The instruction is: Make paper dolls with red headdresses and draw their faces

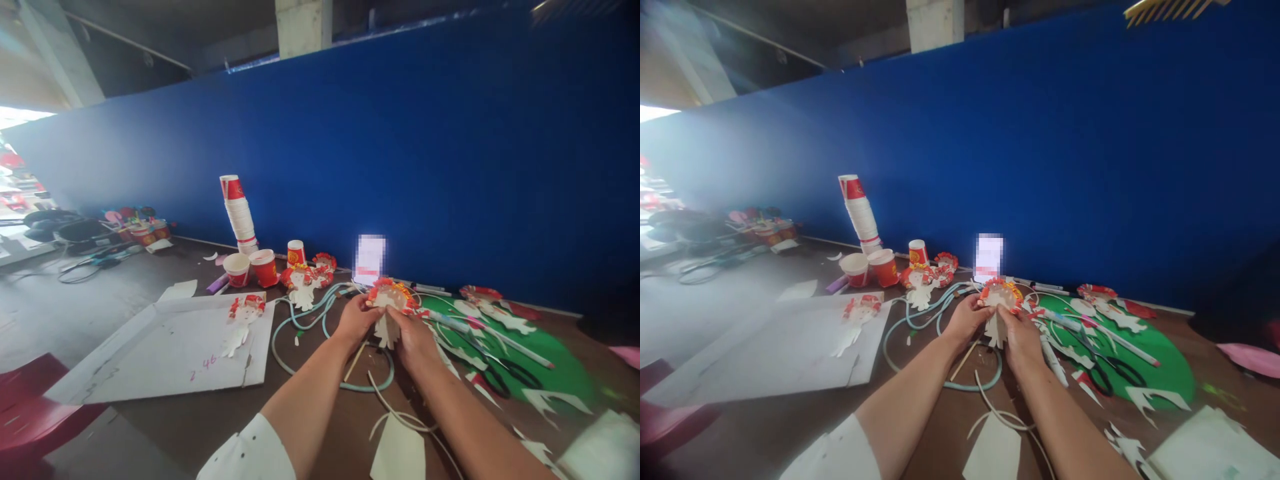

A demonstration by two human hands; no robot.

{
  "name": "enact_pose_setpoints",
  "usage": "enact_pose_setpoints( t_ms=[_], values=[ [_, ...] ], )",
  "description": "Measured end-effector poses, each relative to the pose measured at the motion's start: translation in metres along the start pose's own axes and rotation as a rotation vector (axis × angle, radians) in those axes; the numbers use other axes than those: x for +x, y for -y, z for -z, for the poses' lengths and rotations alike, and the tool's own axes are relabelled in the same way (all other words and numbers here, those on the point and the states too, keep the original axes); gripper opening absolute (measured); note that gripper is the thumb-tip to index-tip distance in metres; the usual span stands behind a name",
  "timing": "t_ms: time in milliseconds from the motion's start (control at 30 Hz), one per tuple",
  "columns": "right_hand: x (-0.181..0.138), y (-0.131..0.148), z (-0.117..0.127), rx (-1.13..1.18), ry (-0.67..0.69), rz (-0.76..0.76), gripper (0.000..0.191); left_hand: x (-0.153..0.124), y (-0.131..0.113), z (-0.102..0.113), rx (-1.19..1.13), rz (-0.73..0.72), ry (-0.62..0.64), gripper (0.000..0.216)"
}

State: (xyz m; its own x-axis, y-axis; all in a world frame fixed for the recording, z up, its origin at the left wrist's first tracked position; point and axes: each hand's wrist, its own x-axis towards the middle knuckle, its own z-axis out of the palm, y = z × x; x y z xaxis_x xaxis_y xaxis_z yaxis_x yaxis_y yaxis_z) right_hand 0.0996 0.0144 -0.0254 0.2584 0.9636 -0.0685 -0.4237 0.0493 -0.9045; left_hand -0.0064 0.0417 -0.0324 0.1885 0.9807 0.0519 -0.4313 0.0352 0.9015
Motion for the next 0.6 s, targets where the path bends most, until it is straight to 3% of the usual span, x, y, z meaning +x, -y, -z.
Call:
enact_pose_setpoints(
  t_ms=[133, 333, 600],
  values=[
    [0.014, 0.008, 0.009, 0.051, -0.074, 0.035, 0.031, -0.007, -0.008, -0.003, -0.134, 0.055, 0.036, 0.064],
    [0.027, 0.024, 0.025, 0.133, -0.233, 0.183, 0.053, -0.009, -0.01, 0.001, -0.152, 0.09, 0.004, 0.056],
    [0.029, 0.023, 0.03, 0.115, -0.288, 0.212, 0.043, -0.007, -0.004, 0.004, -0.113, 0.099, -0.021, 0.043]
  ],
)
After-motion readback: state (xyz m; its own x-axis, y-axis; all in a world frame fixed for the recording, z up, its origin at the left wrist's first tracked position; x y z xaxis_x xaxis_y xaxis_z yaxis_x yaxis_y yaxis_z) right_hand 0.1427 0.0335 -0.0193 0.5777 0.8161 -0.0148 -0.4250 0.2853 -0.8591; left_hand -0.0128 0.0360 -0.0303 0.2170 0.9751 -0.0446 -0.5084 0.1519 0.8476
